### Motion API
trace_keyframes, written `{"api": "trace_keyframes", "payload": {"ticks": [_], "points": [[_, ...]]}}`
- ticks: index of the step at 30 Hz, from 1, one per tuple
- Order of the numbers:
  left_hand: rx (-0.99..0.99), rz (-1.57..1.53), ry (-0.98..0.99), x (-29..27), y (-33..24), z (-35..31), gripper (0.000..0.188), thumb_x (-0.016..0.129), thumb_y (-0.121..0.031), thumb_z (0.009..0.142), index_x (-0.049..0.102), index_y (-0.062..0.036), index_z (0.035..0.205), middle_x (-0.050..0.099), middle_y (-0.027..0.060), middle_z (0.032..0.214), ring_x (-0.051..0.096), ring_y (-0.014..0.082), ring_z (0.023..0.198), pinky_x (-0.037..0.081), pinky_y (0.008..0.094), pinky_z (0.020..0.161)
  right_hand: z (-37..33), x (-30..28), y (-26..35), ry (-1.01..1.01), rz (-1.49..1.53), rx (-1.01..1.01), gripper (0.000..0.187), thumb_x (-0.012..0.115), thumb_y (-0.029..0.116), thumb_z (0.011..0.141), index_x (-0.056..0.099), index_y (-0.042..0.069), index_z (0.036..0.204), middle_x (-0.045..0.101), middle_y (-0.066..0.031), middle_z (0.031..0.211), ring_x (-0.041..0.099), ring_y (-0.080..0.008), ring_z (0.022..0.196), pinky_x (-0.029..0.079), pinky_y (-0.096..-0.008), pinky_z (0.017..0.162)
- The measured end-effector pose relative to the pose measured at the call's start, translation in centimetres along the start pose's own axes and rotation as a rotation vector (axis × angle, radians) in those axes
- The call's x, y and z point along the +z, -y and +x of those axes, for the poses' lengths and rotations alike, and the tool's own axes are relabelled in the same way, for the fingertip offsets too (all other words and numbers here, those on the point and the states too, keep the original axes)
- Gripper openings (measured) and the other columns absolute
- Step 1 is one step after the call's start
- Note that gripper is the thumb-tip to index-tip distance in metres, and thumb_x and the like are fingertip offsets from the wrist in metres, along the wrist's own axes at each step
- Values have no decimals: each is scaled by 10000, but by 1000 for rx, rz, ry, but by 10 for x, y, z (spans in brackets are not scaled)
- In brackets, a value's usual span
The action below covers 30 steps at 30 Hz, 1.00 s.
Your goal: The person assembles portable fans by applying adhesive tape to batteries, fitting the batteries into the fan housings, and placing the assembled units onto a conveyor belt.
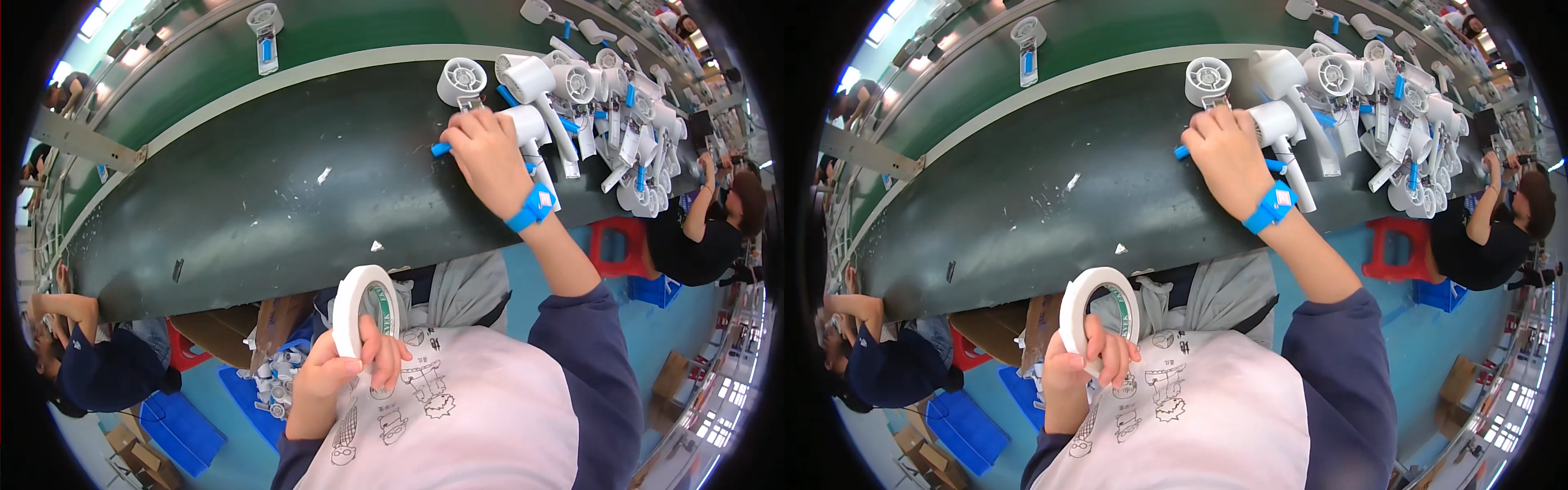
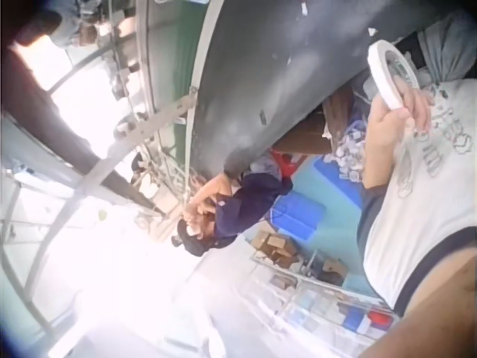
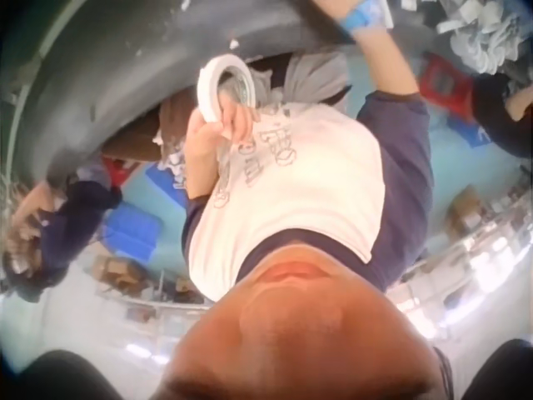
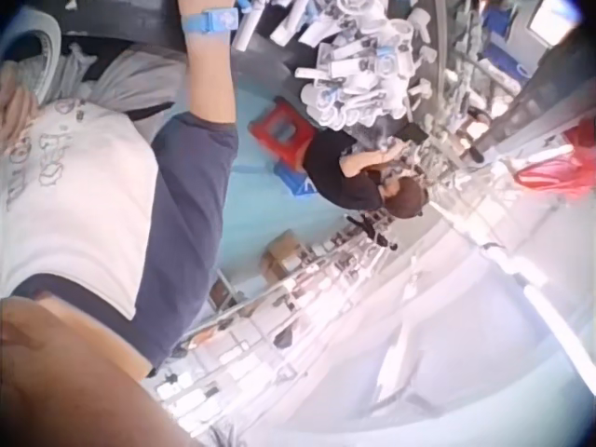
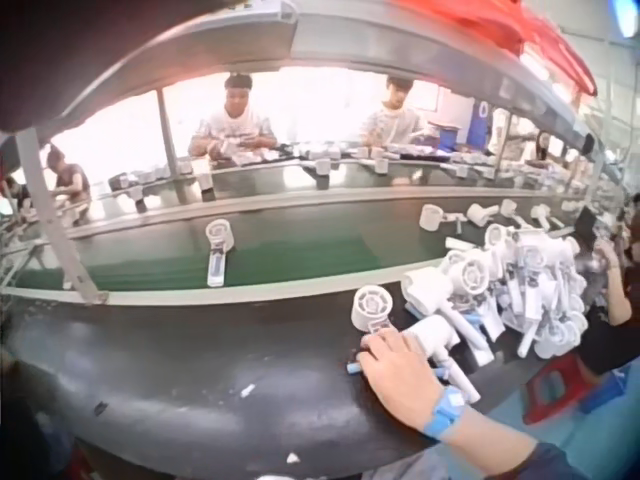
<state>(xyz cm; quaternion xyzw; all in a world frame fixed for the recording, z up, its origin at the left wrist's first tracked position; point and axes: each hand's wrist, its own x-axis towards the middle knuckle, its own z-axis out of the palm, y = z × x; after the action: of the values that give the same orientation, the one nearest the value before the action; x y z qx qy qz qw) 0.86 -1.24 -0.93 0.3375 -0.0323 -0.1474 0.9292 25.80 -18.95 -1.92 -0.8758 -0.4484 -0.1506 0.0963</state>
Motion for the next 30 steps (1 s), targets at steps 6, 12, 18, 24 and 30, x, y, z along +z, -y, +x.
{"api": "trace_keyframes", "payload": {"ticks": [6, 12, 18, 24, 30], "points": [[32, 133, -312, 4, -4, 3, 121, 504, -181, 819, 445, -75, 832, 556, 74, 674, 576, 192, 674, 432, 424, 853, -25, 0, 28, -168, 504, 65, 142, 636, -30, 750, 589, 19, 875, 605, -88, 885, 557, -277, 850, 442, -358, 763], [-53, 162, -352, 8, -8, 18, 97, 490, -129, 800, 451, -57, 852, 551, 71, 689, 576, 191, 692, 439, 417, 848, 21, 8, 6, -254, 349, 64, 173, 647, 24, 770, 597, 10, 934, 580, -96, 965, 526, -282, 928, 432, -382, 802], [-59, 140, -383, 9, -5, 9, 95, 470, -82, 792, 457, -36, 875, 561, 89, 710, 579, 202, 723, 446, 425, 861, 18, 12, 4, 54, 486, -42, 191, 715, 85, 686, 612, 44, 842, 562, -87, 842, 527, -284, 814, 425, -376, 765], [-67, 133, -488, 25, -7, 18, 254, 448, -40, 844, 479, 25, 1088, 607, 152, 977, 598, 240, 925, 461, 387, 872, -57, 10, 52, -295, 810, -161, 340, 758, -11, 617, 665, 27, 942, 645, -85, 890, 633, -238, 788, 511, -324, 677], [-198, 419, -390, 23, -12, 46, 419, 446, 23, 885, 412, 49, 1302, 562, 144, 1209, 547, 192, 1125, 424, 305, 942, -83, -2, 62, -278, 661, -245, 301, 705, 31, 695, 645, -29, 983, 649, -143, 1000, 654, -256, 862, 514, -314, 658]]}}
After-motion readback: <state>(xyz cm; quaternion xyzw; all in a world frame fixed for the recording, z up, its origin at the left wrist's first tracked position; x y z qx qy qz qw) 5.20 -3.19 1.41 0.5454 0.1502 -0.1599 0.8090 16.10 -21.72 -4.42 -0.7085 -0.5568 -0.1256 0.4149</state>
